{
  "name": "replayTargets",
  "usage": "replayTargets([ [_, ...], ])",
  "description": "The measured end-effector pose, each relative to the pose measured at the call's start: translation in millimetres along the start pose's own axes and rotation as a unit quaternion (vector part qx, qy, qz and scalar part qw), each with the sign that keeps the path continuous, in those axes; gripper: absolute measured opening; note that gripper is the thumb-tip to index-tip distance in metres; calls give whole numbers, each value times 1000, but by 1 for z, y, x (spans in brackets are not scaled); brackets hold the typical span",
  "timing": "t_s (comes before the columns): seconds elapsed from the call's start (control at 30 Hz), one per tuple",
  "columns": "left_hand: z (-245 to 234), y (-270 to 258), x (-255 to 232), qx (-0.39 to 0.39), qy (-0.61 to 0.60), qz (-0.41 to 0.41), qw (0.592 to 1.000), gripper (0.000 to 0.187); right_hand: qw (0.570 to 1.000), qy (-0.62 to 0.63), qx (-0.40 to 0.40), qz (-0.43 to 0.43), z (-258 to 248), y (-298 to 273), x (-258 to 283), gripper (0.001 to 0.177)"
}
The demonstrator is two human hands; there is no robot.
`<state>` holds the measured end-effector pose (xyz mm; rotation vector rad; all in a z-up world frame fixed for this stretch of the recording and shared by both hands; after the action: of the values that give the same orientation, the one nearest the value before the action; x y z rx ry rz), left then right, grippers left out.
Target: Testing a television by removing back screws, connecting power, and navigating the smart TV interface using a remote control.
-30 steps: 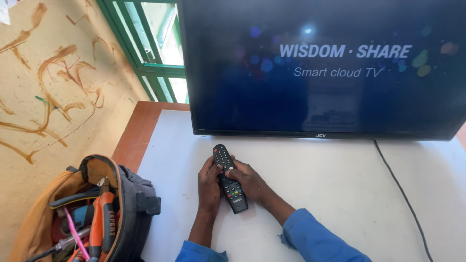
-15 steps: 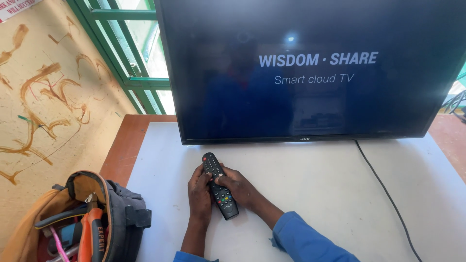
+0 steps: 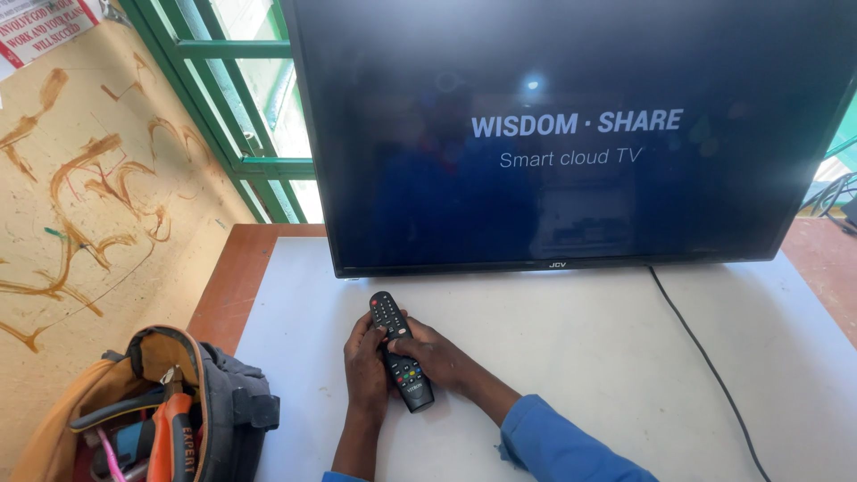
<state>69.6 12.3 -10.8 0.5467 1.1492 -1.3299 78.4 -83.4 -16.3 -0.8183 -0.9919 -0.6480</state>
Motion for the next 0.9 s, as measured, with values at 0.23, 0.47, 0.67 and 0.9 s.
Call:
replayTargets([
  [0.23,0,8,5,17,-17,6,1000,47,999,-15,-45,-10,-1,-7,5,45],
  [0.47,-1,7,4,19,0,23,1000,46,999,-5,-47,-6,-7,-3,-2,44],
  [0.67,-7,14,12,-8,9,44,999,45,998,-7,-56,-8,-5,-6,5,42],
  [0.9,-11,16,14,-31,13,42,999,46,997,-16,-66,-27,-10,-3,0,41],
])
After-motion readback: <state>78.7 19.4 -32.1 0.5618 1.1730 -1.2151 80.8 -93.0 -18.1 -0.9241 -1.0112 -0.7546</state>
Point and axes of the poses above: each hand's wrist, its own y-axis towards the middle knuckle, its own z-axis out of the palm, x = y × z, the point moved 7 cm from there along y, towards the middle knuckle, and after that the axes turned 3 degrees about z, right-handed, at the moved point
